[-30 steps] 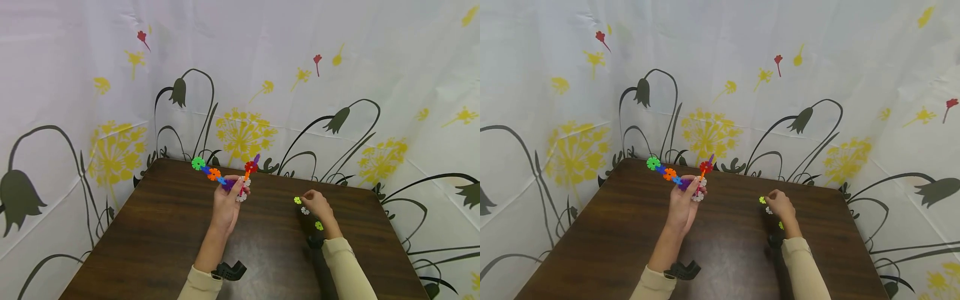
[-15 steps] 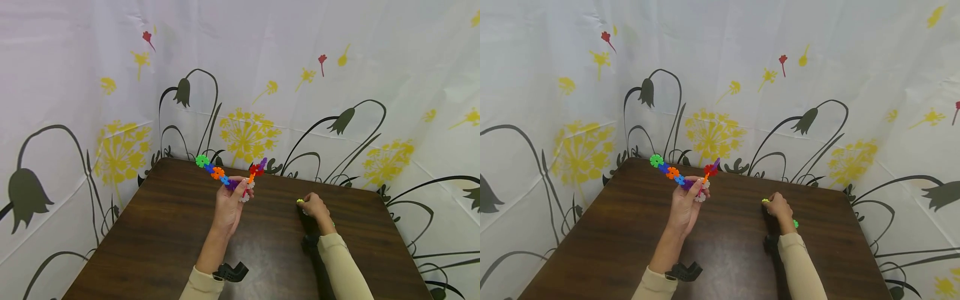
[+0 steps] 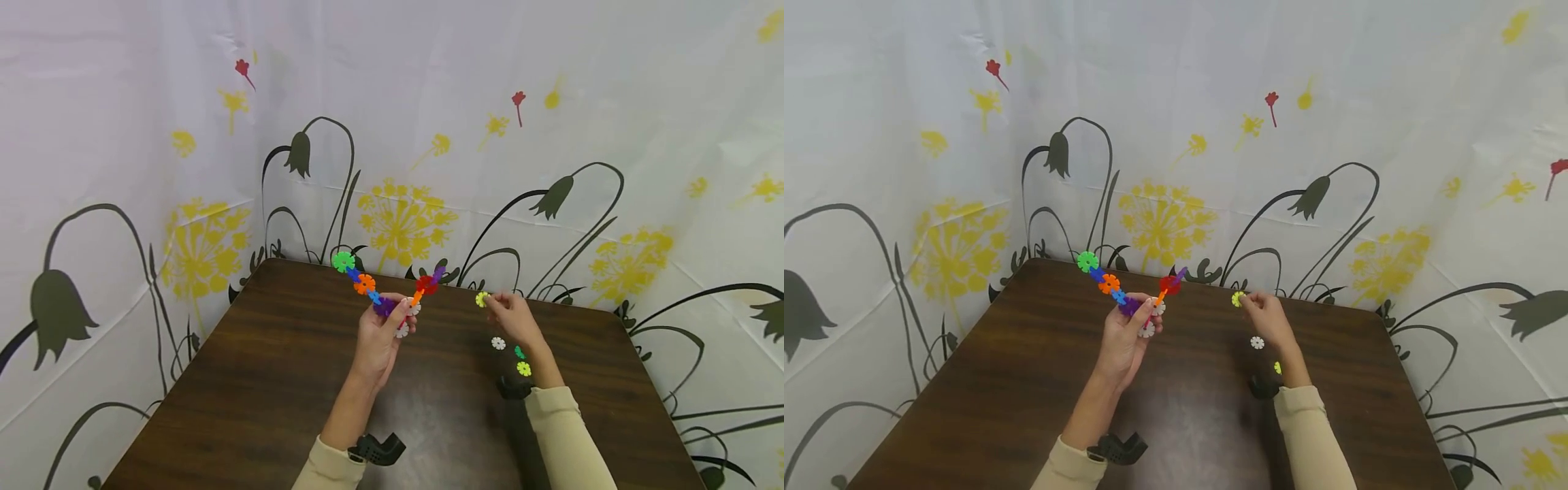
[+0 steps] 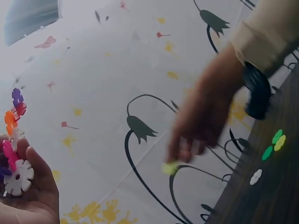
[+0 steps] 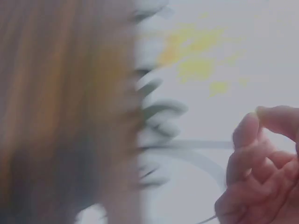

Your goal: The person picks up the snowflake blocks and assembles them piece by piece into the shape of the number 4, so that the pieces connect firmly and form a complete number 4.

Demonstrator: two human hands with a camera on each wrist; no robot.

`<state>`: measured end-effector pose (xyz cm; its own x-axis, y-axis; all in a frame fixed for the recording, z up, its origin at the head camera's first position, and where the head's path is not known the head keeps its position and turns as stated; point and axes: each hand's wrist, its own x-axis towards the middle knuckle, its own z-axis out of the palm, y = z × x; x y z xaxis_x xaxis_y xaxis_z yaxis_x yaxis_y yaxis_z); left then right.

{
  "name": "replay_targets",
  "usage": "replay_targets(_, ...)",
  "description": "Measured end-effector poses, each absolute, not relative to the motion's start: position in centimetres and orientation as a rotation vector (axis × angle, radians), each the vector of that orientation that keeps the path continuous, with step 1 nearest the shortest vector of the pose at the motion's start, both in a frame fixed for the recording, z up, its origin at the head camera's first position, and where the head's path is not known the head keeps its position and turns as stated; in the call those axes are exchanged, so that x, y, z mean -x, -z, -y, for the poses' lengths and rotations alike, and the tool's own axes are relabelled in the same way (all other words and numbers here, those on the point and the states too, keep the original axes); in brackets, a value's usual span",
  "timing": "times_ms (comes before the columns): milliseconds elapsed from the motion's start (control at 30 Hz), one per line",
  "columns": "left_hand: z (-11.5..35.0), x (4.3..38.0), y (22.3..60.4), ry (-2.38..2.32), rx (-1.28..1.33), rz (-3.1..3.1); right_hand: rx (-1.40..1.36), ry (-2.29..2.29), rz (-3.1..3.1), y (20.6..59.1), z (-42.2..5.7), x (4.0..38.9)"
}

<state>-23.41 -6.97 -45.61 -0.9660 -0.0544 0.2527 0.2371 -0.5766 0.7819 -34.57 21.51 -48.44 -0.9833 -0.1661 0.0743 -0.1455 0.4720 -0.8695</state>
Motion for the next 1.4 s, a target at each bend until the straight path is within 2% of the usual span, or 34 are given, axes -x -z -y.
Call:
replay_targets(233, 5.6, 23.3, 44.5, 2.602, 0.385, 1.345, 0.668, 1.992, -2.48, 39.8, -19.3, 30.0)
replay_targets(433, 4.7, 23.1, 43.7, 2.576, 0.43, 1.368, 0.989, 2.146, -2.392, 36.1, -18.1, 26.7)
replay_targets(1067, 4.7, 22.4, 43.2, 2.425, 0.529, 1.512, 1.225, 2.013, -2.625, 34.7, -17.2, 24.8)
replay_targets(1400, 5.1, 22.5, 43.6, 2.439, 0.6, 1.51, 1.116, 2.015, -2.556, 35.1, -17.0, 25.4)
